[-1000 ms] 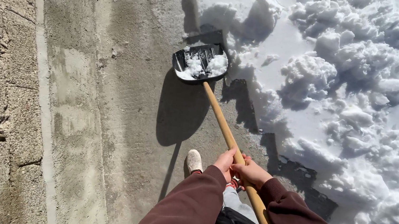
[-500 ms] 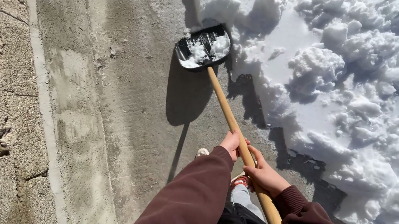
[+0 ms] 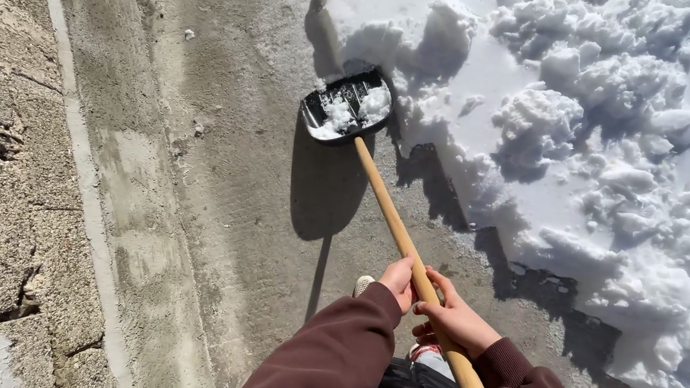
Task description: The person clears snow from a concrete walkway using a shovel, pushing and lifting the snow to the side.
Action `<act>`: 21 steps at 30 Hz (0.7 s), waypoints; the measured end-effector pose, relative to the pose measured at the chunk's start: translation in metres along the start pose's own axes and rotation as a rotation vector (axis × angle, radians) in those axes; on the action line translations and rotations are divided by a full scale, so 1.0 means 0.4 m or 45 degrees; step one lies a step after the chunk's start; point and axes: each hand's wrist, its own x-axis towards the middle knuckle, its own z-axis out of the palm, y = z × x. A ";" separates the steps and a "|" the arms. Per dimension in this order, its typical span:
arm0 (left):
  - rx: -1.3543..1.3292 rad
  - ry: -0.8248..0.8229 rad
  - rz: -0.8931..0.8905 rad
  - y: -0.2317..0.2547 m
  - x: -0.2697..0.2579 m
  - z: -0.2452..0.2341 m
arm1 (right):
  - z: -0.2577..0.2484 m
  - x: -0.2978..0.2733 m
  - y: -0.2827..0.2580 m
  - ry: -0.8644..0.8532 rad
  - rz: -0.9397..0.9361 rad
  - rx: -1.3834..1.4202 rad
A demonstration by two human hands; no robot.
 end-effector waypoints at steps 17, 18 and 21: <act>-0.642 -0.145 0.389 0.022 -0.409 0.244 | 0.067 -0.640 -0.062 -0.515 -1.408 -0.258; -0.767 -0.113 0.347 0.005 -0.463 0.268 | 0.076 -0.706 -0.042 -0.612 -1.576 -0.196; -0.926 -0.303 0.182 -0.082 -0.473 0.267 | 0.075 -0.780 0.054 -0.534 -1.983 -0.346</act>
